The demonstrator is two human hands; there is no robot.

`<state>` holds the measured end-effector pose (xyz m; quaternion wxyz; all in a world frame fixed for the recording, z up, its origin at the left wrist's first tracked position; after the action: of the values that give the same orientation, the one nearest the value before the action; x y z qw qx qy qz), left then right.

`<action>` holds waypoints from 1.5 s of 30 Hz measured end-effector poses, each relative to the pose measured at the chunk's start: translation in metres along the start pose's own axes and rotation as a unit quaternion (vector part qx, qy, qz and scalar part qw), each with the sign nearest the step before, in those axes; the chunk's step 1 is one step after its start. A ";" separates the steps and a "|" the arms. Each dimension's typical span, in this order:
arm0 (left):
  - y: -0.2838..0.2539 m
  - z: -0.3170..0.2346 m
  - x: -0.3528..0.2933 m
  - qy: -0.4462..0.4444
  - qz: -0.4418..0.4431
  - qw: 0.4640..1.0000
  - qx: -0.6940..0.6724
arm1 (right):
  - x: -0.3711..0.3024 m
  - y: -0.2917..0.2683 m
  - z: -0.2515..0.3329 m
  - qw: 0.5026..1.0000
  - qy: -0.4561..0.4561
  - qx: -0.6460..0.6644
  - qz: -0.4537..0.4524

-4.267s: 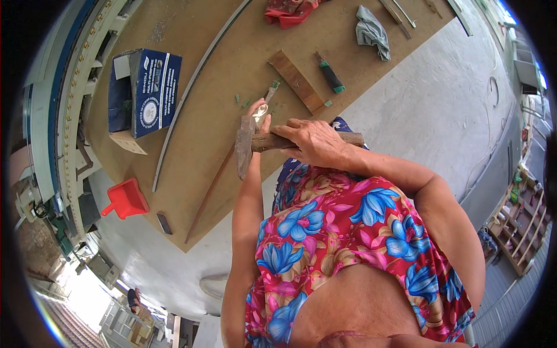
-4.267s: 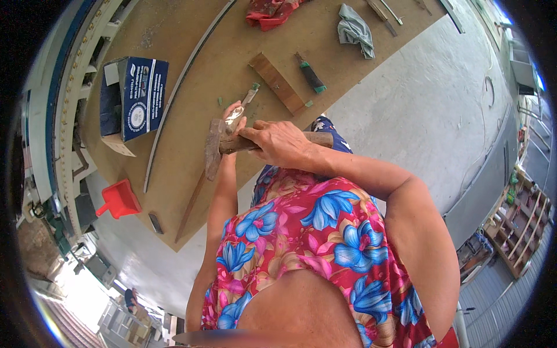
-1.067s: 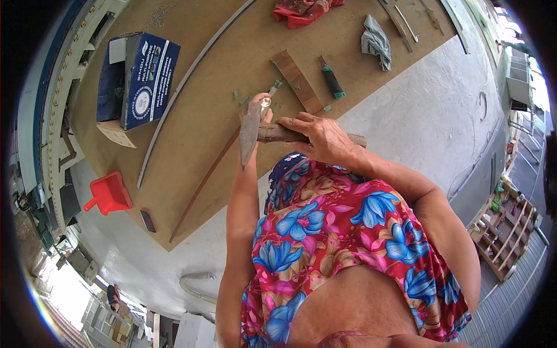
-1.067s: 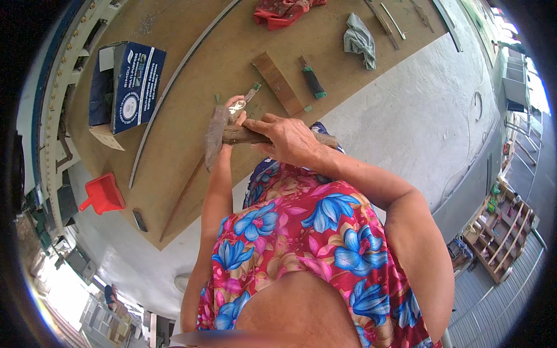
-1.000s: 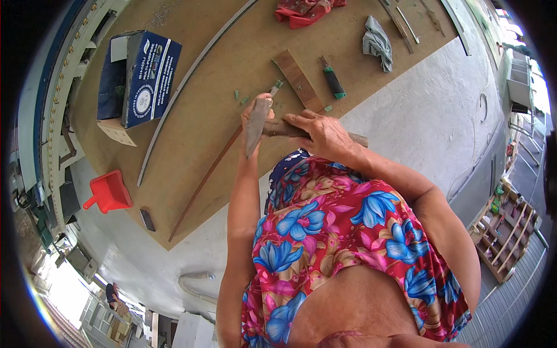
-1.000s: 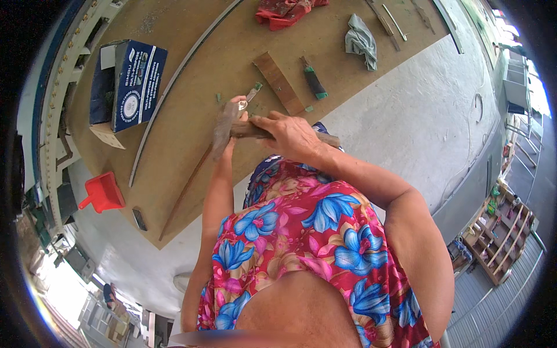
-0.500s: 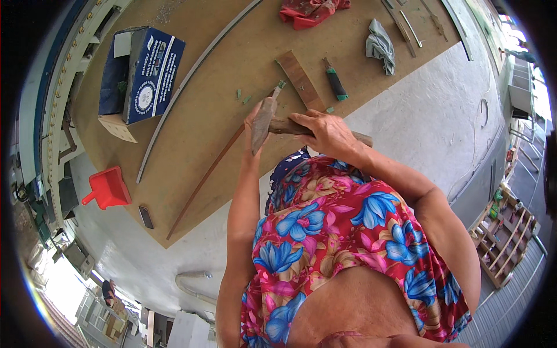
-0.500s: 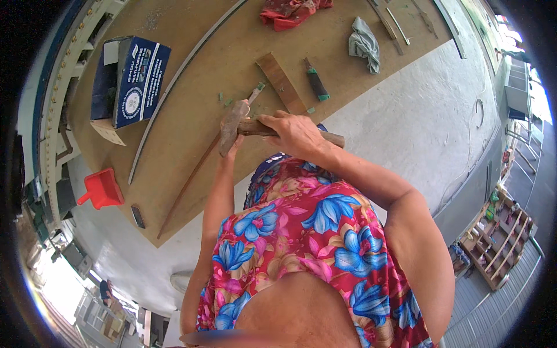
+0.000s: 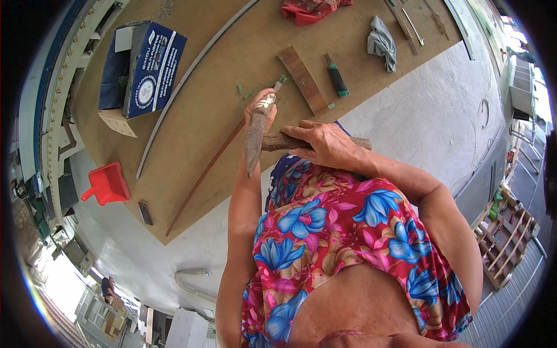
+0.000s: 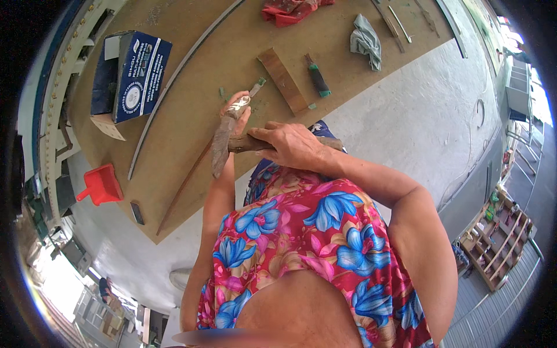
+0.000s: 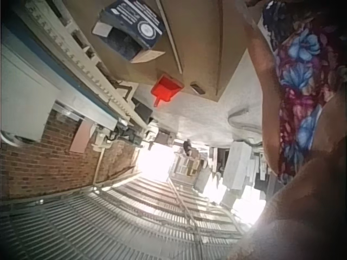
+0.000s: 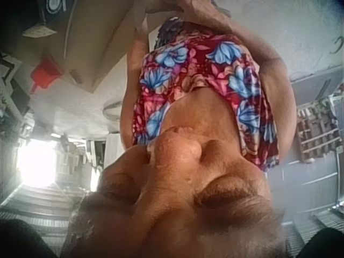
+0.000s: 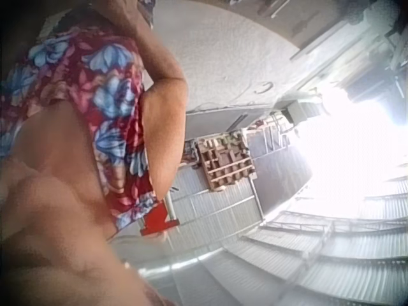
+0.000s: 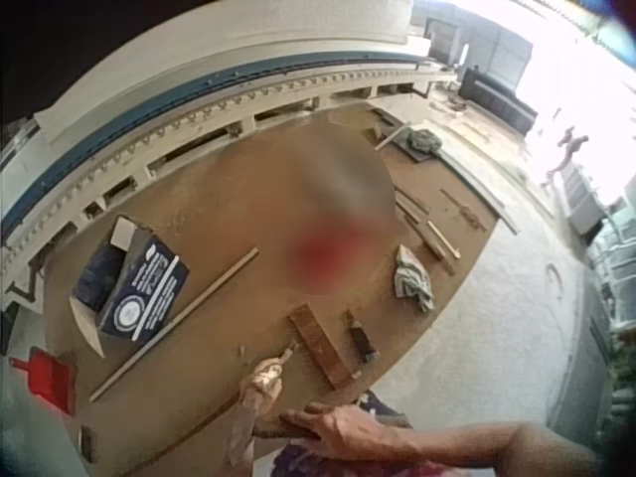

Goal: The person works on wooden components, shaping or repairing wooden blocks, wooden strips, and wooden sticks with a chisel and hammer.

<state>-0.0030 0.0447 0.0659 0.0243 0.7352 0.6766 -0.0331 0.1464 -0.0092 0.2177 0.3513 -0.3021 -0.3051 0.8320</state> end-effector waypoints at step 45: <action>-0.021 0.013 0.004 -0.017 -0.027 0.999 -0.028 | 0.000 0.005 -0.067 0.972 0.098 0.200 -0.069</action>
<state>-0.0234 0.0493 0.0530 0.0549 0.7154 0.6960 -0.0272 0.1921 0.0075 0.1716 0.4895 -0.2838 -0.1163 0.8163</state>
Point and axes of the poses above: each hand's wrist, its own x-axis towards the middle knuckle, its own y-axis out of the palm, z = x × y, the point moved 7 cm from there along x, towards the middle knuckle, and after that the axes turned 11 degrees about -x, right-handed, at the moved point
